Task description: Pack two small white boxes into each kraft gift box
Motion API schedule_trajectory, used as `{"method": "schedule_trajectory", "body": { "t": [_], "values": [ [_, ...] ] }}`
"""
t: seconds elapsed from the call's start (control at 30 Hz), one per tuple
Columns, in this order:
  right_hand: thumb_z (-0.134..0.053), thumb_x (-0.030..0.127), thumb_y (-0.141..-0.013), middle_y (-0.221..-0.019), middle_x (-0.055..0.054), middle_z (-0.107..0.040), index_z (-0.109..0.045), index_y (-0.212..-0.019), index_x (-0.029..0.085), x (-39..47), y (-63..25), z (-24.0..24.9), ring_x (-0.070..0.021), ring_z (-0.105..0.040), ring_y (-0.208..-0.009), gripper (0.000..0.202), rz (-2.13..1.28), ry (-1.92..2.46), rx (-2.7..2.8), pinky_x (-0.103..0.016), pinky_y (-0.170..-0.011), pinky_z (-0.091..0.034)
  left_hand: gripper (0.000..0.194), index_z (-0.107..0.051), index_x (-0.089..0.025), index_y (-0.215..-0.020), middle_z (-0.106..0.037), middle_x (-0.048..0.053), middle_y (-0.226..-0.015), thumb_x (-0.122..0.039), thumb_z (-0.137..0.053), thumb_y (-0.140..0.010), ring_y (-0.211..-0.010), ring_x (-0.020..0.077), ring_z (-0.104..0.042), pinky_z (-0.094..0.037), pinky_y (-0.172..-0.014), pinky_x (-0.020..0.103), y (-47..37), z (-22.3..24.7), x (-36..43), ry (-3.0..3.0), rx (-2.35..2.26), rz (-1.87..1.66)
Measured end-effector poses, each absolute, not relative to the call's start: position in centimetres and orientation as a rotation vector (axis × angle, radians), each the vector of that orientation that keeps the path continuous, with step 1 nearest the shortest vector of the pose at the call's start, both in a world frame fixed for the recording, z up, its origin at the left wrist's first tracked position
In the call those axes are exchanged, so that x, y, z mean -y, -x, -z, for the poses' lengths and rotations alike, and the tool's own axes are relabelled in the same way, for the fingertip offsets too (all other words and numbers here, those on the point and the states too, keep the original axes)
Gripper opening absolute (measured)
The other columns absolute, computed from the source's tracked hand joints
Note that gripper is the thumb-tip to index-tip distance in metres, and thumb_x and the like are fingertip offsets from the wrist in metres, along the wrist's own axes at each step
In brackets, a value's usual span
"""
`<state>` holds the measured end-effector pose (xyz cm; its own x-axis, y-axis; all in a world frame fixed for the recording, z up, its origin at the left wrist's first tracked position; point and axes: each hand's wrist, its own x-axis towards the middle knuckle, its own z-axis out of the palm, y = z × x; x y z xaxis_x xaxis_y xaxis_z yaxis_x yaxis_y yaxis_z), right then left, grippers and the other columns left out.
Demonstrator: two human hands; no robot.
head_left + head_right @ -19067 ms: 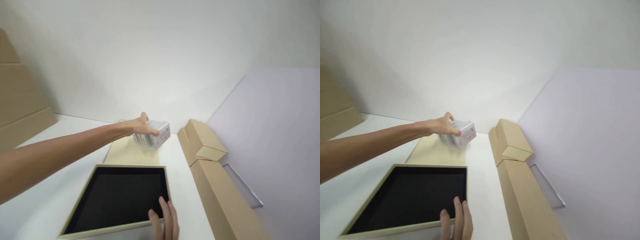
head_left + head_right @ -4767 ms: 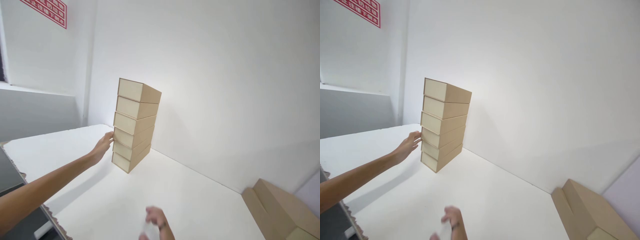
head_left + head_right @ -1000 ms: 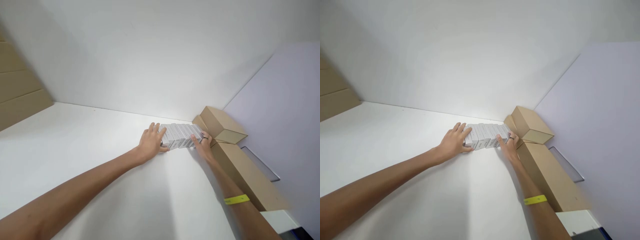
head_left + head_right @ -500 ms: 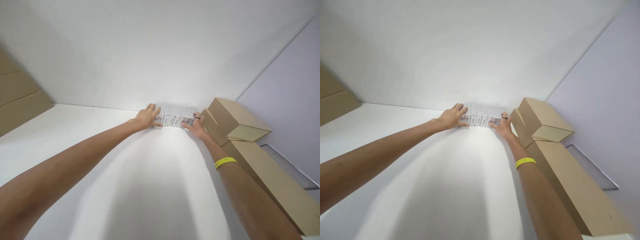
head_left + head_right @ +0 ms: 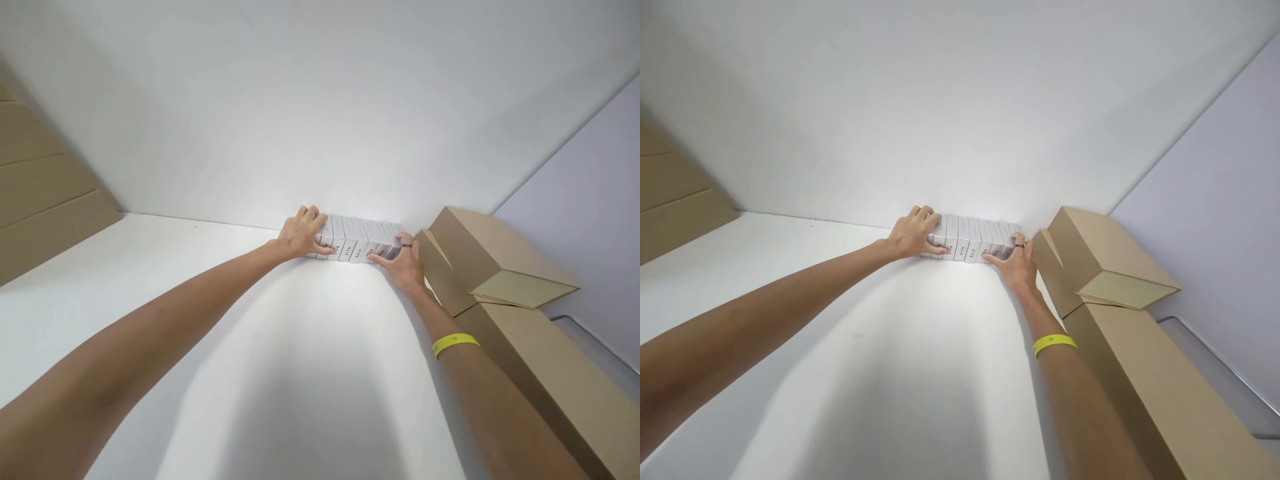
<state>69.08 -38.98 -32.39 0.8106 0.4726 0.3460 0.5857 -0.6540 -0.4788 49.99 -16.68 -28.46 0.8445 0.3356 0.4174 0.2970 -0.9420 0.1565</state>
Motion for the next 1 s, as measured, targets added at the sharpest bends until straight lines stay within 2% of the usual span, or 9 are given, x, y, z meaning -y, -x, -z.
{"method": "schedule_trajectory", "body": {
  "t": [0.1, 0.17, 0.23, 0.37, 0.47, 0.6, 0.7, 0.83, 1.0],
  "values": [
    [-0.071, 0.06, -0.085, -0.133, -0.011, -0.052, -0.044, -0.142, 0.024, 39.1, -68.7, 32.3, -0.0255, -0.058, -0.107, 0.073, 0.233, 2.414, 0.786, -0.048, -0.09, -0.054, 0.088, -0.046, -0.025, -0.135, -0.034, 0.016, -0.156, -0.058, -0.089, -0.066, -0.126, 0.0345, -0.05, -0.058, -0.084, 0.044, -49.4, 29.0, 17.1, -2.784, -0.597, -0.785],
    [-0.072, 0.06, -0.084, -0.14, -0.013, -0.048, -0.041, -0.145, 0.024, 39.3, -68.4, 32.5, -0.0288, -0.056, -0.115, 0.077, 0.249, 2.398, 0.787, -0.051, -0.095, -0.052, 0.096, -0.038, -0.025, -0.138, -0.02, 0.018, -0.162, -0.058, -0.091, -0.065, -0.133, 0.0366, -0.047, -0.059, -0.087, 0.047, -49.1, 29.7, 17.7, -2.652, -0.717, -0.871],
    [-0.072, 0.062, -0.082, -0.147, -0.015, -0.041, -0.037, -0.147, 0.023, 39.3, -68.0, 32.7, -0.0336, -0.05, -0.126, 0.084, 0.302, 2.365, 0.788, -0.055, -0.101, -0.048, 0.105, -0.03, -0.024, -0.142, -0.013, 0.022, -0.163, -0.057, -0.092, -0.063, -0.137, 0.0381, -0.045, -0.059, -0.091, 0.05, -48.9, 30.5, 18.5, -2.513, -0.841, -0.956],
    [-0.071, 0.07, -0.077, -0.155, -0.018, -0.031, -0.033, -0.149, 0.021, 39.1, -67.0, 33.3, -0.0405, -0.034, -0.141, 0.094, 0.457, 2.291, 0.807, -0.061, -0.114, -0.033, 0.109, -0.022, -0.021, -0.144, -0.016, 0.025, -0.16, -0.053, -0.091, -0.065, -0.135, 0.0387, -0.049, -0.055, -0.1, 0.053, -49.0, 31.7, 20.4, -2.3, -0.999, -1.057],
    [-0.069, 0.071, -0.078, -0.158, -0.018, -0.028, -0.037, -0.145, 0.02, 38.7, -66.5, 34.0, -0.0419, -0.028, -0.144, 0.09, 0.537, 2.259, 0.81, -0.065, -0.118, -0.023, 0.103, -0.021, -0.021, -0.143, -0.018, 0.024, -0.159, -0.047, -0.088, -0.069, -0.139, 0.041, -0.045, -0.047, -0.107, 0.058, -49.4, 32.1, 21.9, -2.187, -1.08, -1.088],
    [-0.064, 0.071, -0.081, -0.161, -0.018, -0.023, -0.038, -0.142, 0.02, 38.3, -65.7, 34.8, -0.0419, -0.021, -0.149, 0.083, 0.584, 2.221, 0.831, -0.065, -0.12, -0.018, 0.108, -0.02, -0.021, -0.144, -0.016, 0.026, -0.161, -0.047, -0.09, -0.065, -0.145, 0.0458, -0.035, -0.038, -0.112, 0.064, -50.5, 32.5, 23.6, -2.074, -1.168, -1.086],
    [-0.061, 0.073, -0.082, -0.162, -0.021, -0.018, -0.037, -0.14, 0.017, 38.4, -65.0, 34.9, -0.0419, -0.015, -0.151, 0.084, 0.589, 2.199, 0.826, -0.064, -0.121, -0.012, 0.115, -0.021, -0.021, -0.143, -0.015, 0.028, -0.161, -0.049, -0.094, -0.059, -0.146, 0.0467, -0.032, -0.034, -0.115, 0.064, -51.3, 32.6, 23.8, -2.036, -1.198, -1.088],
    [-0.057, 0.076, -0.082, -0.158, -0.025, -0.019, -0.036, -0.136, 0.017, 38.6, -64.0, 34.7, -0.0421, -0.016, -0.148, 0.083, 0.55, 2.18, 0.814, -0.066, -0.12, -0.009, 0.111, -0.022, -0.021, -0.141, -0.018, 0.026, -0.161, -0.047, -0.093, -0.061, -0.147, 0.0425, -0.034, -0.034, -0.117, 0.059, -51.1, 32.7, 23.3, -2.044, -1.176, -1.089],
    [-0.054, 0.077, -0.083, -0.159, -0.025, -0.019, -0.036, -0.133, 0.018, 38.8, -62.6, 34.4, -0.0414, -0.016, -0.149, 0.08, 0.494, 2.156, 0.834, -0.063, -0.121, -0.008, 0.107, -0.021, -0.022, -0.142, -0.018, 0.024, -0.161, -0.046, -0.09, -0.063, -0.147, 0.043, -0.031, -0.034, -0.116, 0.061, -49.8, 32.4, 23.0, -2.054, -1.188, -1.095]
  ]
}}
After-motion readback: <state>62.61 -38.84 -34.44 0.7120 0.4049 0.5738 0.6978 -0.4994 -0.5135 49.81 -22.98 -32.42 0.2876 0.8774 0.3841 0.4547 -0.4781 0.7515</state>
